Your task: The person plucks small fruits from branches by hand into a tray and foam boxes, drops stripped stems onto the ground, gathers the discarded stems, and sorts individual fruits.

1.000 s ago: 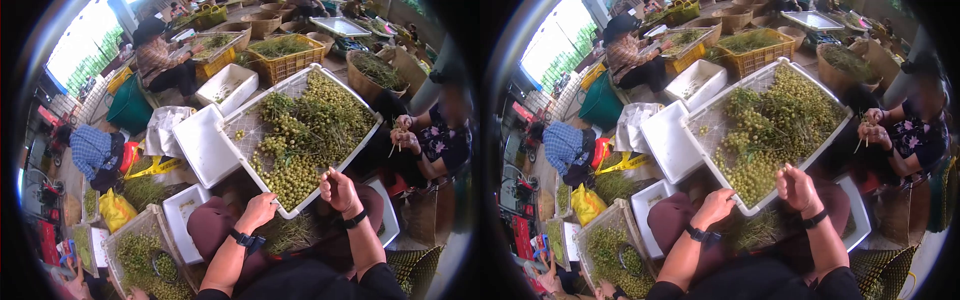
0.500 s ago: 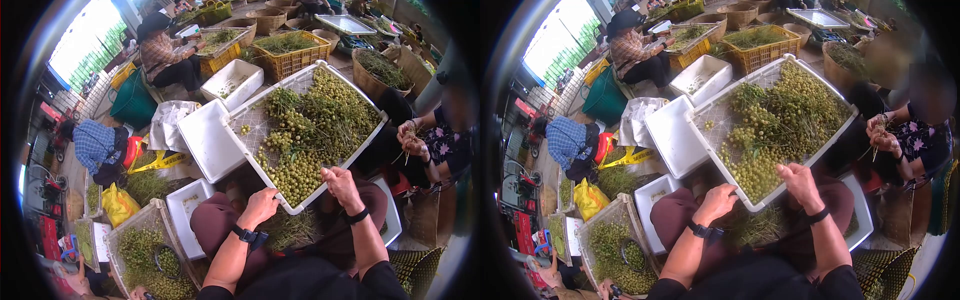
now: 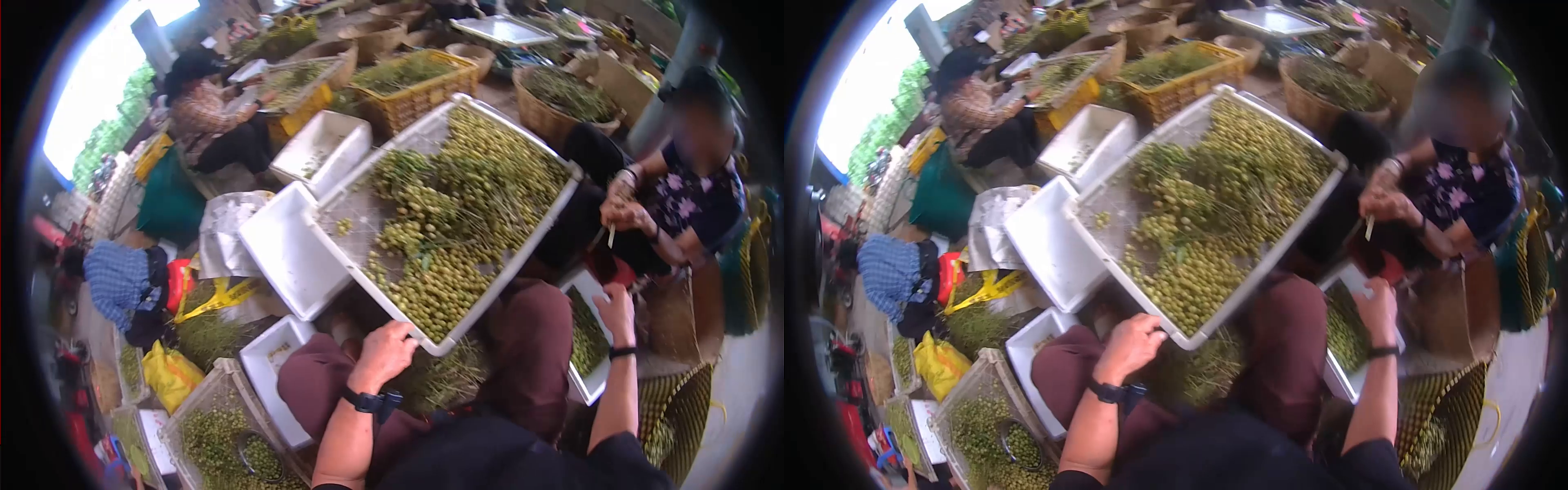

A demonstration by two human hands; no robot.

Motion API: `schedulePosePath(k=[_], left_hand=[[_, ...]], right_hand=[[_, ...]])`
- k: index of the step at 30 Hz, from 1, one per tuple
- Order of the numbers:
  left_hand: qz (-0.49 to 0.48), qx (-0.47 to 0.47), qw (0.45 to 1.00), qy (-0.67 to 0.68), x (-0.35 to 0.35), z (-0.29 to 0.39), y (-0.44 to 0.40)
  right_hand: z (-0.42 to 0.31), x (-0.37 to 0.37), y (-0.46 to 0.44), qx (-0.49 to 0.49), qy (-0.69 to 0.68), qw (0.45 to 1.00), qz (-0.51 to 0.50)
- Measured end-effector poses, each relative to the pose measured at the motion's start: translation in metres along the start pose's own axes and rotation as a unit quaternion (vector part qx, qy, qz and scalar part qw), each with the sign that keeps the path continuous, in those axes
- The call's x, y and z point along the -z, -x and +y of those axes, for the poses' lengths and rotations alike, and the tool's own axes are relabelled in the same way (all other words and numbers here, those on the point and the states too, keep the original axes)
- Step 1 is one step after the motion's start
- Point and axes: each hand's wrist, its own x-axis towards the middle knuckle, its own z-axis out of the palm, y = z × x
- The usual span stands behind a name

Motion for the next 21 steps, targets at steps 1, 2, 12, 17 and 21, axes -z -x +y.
schedulePosePath(k=[1,2,12,17,21], left_hand=[[0.004,-0.003,1.0,0.001,-0.006,-0.006,-0.001],[0.005,-0.006,1.0,0.003,-0.012,-0.011,0.0],[0.003,-0.001,1.0,0.013,-0.02,-0.019,-0.005],[0.025,0.013,1.0,-0.005,-0.003,-0.028,0.005],[0.02,0.047,0.998,0.026,0.01,-0.032,0.004]], right_hand=[[-0.02,0.001,-0.001,-0.033,-0.054,0.998,0.02],[-0.037,0.004,-0.008,-0.031,-0.127,0.991,0.012],[-0.299,-0.075,-0.07,0.256,-0.218,0.918,-0.21],[-0.297,-0.202,-0.063,0.25,-0.034,0.955,-0.153],[-0.306,-0.19,-0.058,0.284,-0.018,0.949,-0.138]])
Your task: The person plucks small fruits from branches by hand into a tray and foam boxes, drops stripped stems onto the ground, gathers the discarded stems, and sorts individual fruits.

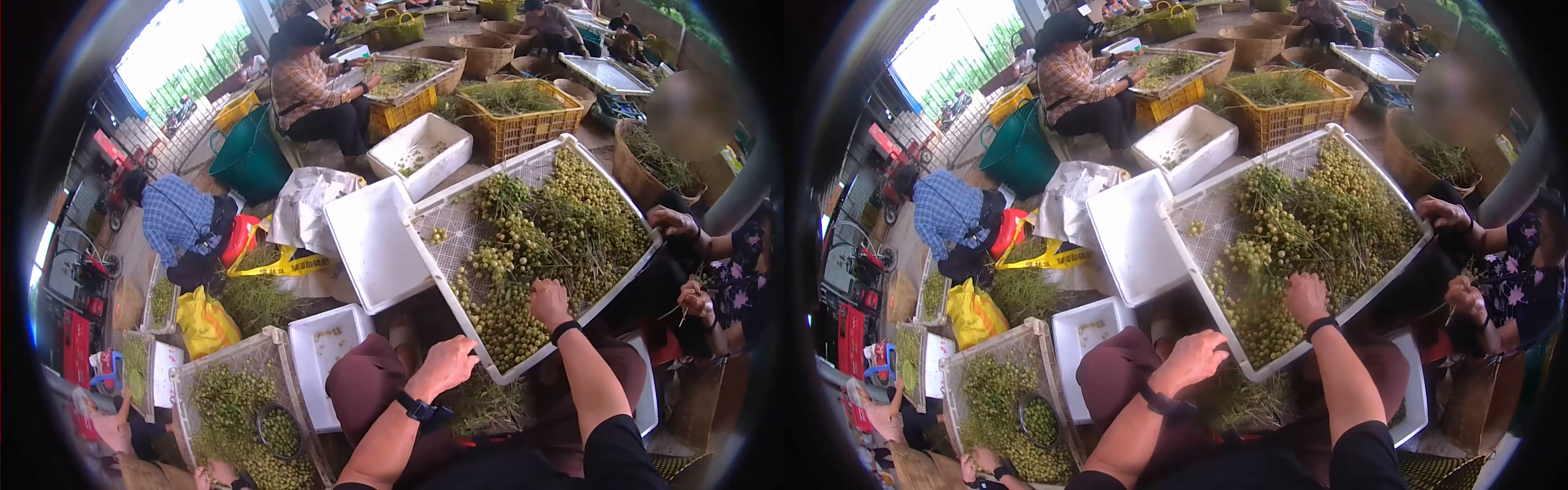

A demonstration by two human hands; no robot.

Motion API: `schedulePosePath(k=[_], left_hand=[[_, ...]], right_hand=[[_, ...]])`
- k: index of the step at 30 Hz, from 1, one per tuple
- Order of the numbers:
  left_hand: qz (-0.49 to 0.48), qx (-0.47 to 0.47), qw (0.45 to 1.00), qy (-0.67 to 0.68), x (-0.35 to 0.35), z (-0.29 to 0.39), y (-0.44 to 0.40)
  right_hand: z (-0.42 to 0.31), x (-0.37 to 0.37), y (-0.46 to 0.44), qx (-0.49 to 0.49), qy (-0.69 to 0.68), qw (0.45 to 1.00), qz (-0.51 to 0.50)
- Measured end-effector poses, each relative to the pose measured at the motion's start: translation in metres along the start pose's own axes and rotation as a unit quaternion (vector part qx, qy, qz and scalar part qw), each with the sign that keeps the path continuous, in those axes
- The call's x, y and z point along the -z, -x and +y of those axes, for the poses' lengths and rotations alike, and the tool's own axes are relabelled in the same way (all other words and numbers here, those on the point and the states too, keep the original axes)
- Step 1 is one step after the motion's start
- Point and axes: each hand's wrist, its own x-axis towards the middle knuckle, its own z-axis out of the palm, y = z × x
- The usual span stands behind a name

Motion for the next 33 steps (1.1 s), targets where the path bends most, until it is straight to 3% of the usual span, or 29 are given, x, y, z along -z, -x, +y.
schedulePosePath(k=[3,7,10,13,16,21,23,25,27,28,31,32,33], left_hand=[[0.046,-0.013,0.999,-0.003,0.004,0.001,-0.004],[0.221,-0.048,0.973,0.052,0.008,0.011,-0.015],[0.324,-0.06,0.94,0.086,0.012,0.025,-0.023],[0.36,-0.089,0.928,0.04,0.011,0.044,-0.026],[0.278,-0.108,0.954,0.002,-0.002,0.058,-0.026],[0.115,-0.074,0.989,-0.057,-0.022,0.068,-0.022],[0.109,-0.073,0.989,-0.068,-0.028,0.069,-0.02],[0.101,-0.072,0.988,-0.088,-0.033,0.068,-0.02],[0.1,-0.09,0.986,-0.094,-0.046,0.053,-0.023],[0.1,-0.098,0.985,-0.098,-0.052,0.046,-0.024],[0.15,-0.117,0.978,0.087,-0.054,0.031,-0.025],[0.144,-0.062,0.98,0.122,-0.044,0.037,-0.025],[0.097,-0.007,0.945,0.312,-0.038,0.036,-0.027]], right_hand=[[0.005,0.011,-0.003,0.054,-0.08,0.994,0.058],[-0.029,0.103,0.008,-0.038,-0.231,0.972,0.008],[-0.037,0.137,0.028,0.004,-0.228,0.973,0.019],[-0.049,0.148,0.05,0.029,-0.196,0.98,0.0],[-0.061,0.146,0.066,0.065,-0.118,0.99,-0.031],[-0.072,0.14,0.084,0.071,-0.131,0.981,-0.123],[-0.07,0.135,0.087,0.07,-0.12,0.978,-0.153],[-0.07,0.137,0.087,0.059,-0.186,0.946,-0.257],[-0.072,0.15,0.088,0.025,-0.301,0.877,-0.373],[-0.069,0.158,0.082,0.07,-0.317,0.845,-0.424],[-0.044,0.169,0.074,0.034,-0.558,0.706,-0.435],[-0.038,0.179,0.07,0.037,-0.569,0.725,-0.386],[-0.04,0.185,0.072,-0.041,-0.585,0.75,-0.307]])
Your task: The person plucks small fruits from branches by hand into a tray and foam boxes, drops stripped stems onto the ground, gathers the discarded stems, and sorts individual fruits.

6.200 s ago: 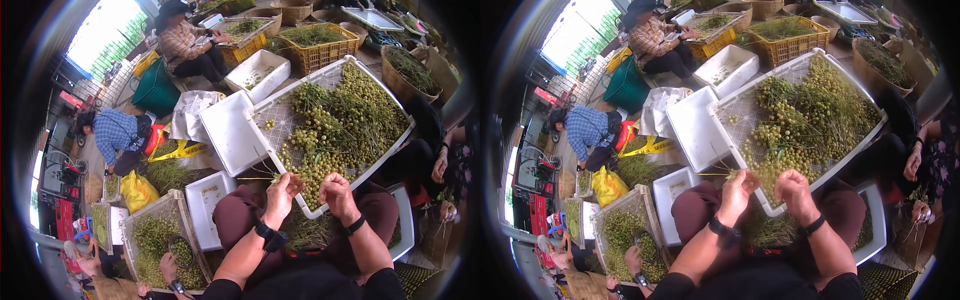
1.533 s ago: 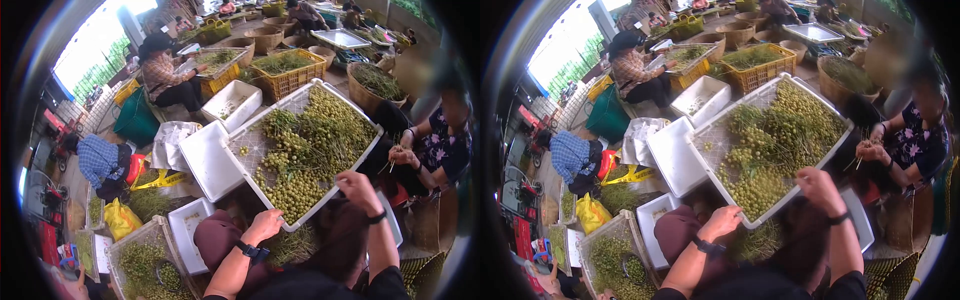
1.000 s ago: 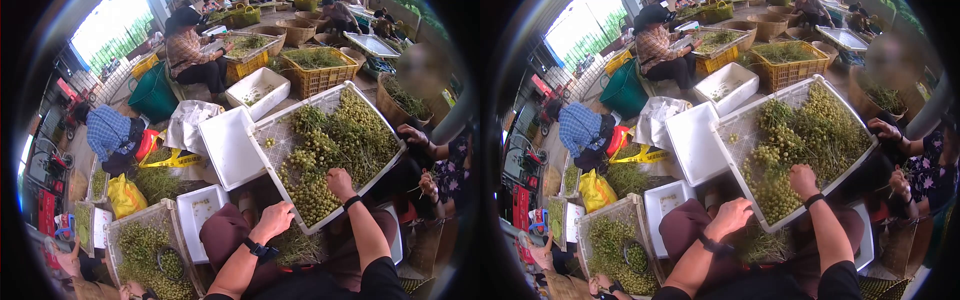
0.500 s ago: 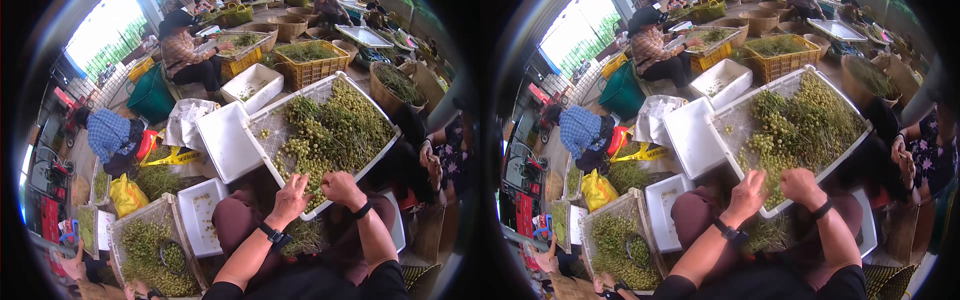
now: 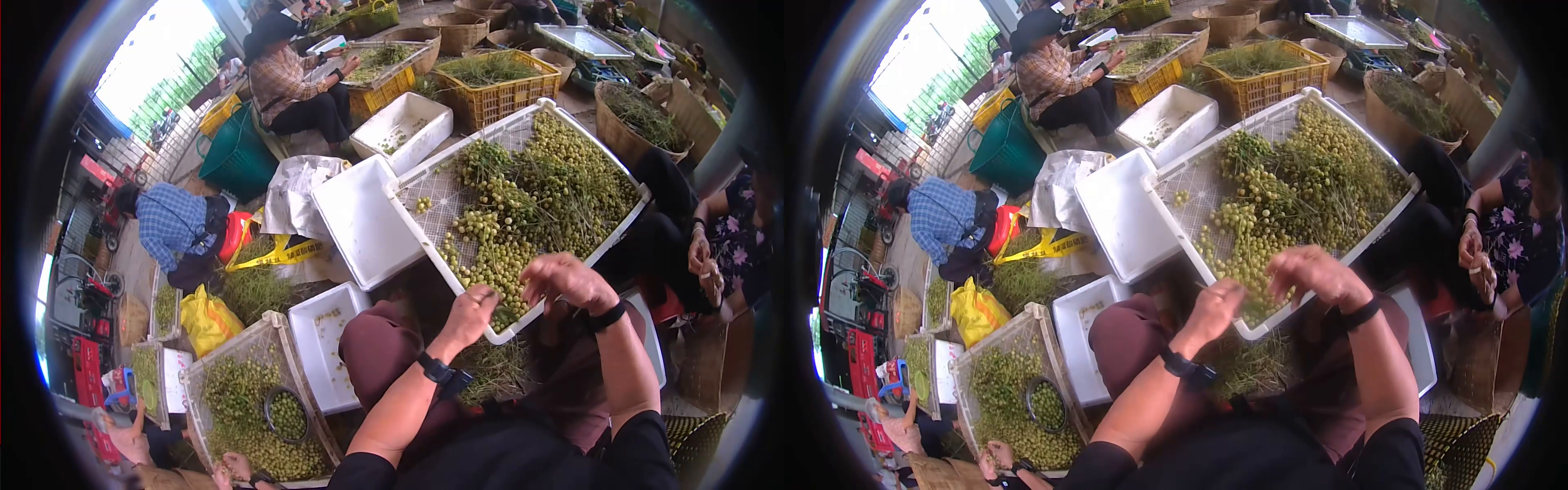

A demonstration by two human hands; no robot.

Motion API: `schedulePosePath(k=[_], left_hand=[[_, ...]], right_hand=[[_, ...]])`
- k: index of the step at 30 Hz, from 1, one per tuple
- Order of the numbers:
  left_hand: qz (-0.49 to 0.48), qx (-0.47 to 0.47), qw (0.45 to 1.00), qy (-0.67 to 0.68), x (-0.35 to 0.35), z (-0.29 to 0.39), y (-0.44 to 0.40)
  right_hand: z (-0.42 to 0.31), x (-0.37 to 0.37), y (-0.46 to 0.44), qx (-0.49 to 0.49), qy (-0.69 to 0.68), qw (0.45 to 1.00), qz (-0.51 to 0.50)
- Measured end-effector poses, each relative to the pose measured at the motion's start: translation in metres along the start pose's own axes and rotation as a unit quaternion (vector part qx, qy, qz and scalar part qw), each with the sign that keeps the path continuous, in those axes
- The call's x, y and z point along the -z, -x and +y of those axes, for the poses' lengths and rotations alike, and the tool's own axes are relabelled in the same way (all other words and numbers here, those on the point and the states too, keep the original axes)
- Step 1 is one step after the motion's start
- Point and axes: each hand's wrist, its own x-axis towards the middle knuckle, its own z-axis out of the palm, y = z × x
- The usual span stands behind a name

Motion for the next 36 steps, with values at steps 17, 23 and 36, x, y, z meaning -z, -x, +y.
schedulePosePath(k=[17,23,36], left_hand=[[-0.072,0.143,0.828,0.537,0.036,0.008,0.004],[-0.069,0.152,0.851,0.499,0.03,-0.002,0.002],[0.021,0.203,0.926,0.318,0.01,0.009,0.0]], right_hand=[[0.079,-0.076,-0.009,0.077,-0.31,0.946,0.062],[0.098,-0.073,-0.011,0.113,-0.259,0.956,0.078],[0.125,-0.066,-0.026,0.014,-0.157,0.969,0.19]])
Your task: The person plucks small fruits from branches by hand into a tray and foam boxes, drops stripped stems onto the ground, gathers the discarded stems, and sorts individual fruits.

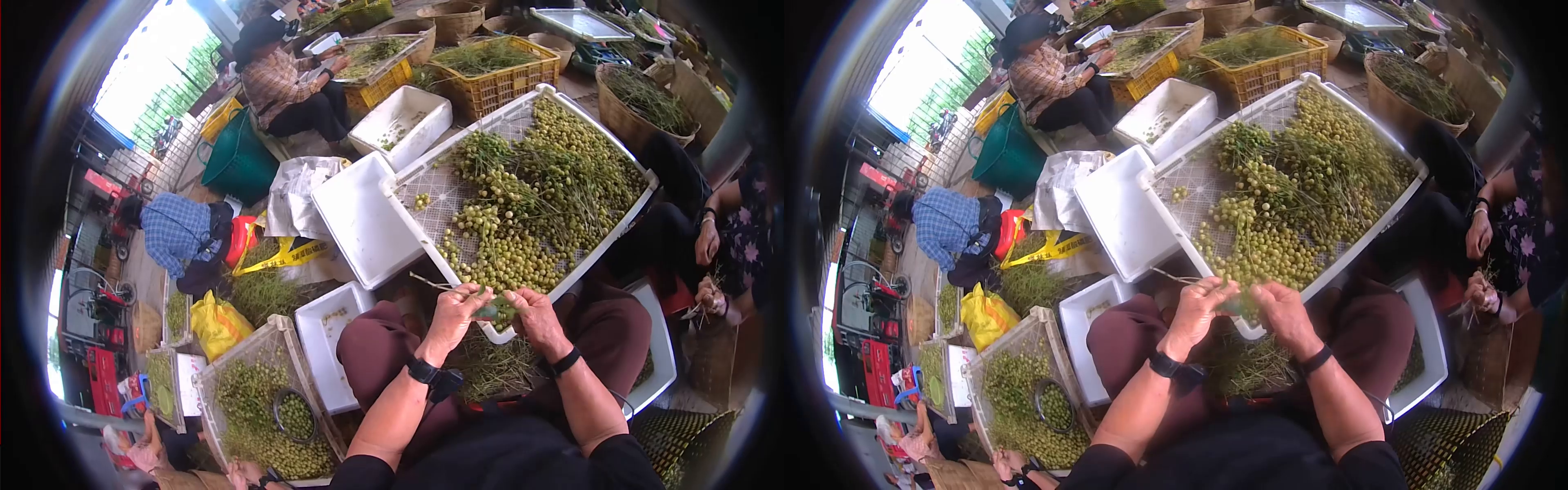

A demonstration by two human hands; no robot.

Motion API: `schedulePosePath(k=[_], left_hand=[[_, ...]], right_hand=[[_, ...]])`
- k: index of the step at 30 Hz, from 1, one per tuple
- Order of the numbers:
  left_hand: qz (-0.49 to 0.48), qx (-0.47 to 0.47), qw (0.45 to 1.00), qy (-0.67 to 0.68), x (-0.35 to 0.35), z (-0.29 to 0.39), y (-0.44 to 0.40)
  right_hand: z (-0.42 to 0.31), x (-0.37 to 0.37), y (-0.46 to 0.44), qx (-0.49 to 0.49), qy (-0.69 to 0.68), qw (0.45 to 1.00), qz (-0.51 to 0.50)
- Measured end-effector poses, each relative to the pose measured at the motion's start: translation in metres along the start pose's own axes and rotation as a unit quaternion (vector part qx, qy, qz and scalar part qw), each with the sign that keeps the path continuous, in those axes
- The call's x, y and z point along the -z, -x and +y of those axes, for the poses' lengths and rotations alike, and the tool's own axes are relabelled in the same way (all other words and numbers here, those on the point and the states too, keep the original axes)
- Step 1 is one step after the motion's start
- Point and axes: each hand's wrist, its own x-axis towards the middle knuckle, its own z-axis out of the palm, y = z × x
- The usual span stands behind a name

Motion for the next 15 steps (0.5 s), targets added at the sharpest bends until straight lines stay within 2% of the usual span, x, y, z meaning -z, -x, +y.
schedulePosePath(k=[4,7,10,15], left_hand=[[0.03,-0.023,0.999,0.005,0.009,-0.007,-0.003],[0.043,-0.031,0.997,0.056,0.012,-0.01,-0.003],[0.045,-0.029,0.992,0.112,0.019,-0.008,-0.004],[0.06,-0.019,0.987,0.146,0.023,-0.006,-0.004]], right_hand=[[-0.005,-0.009,0.003,0.0,-0.029,0.999,0.023],[-0.009,-0.011,0.003,0.005,-0.112,0.992,0.057],[0.002,0.0,-0.005,0.008,-0.186,0.981,0.051],[-0.007,-0.002,0.0,-0.016,-0.132,0.991,-0.018]])
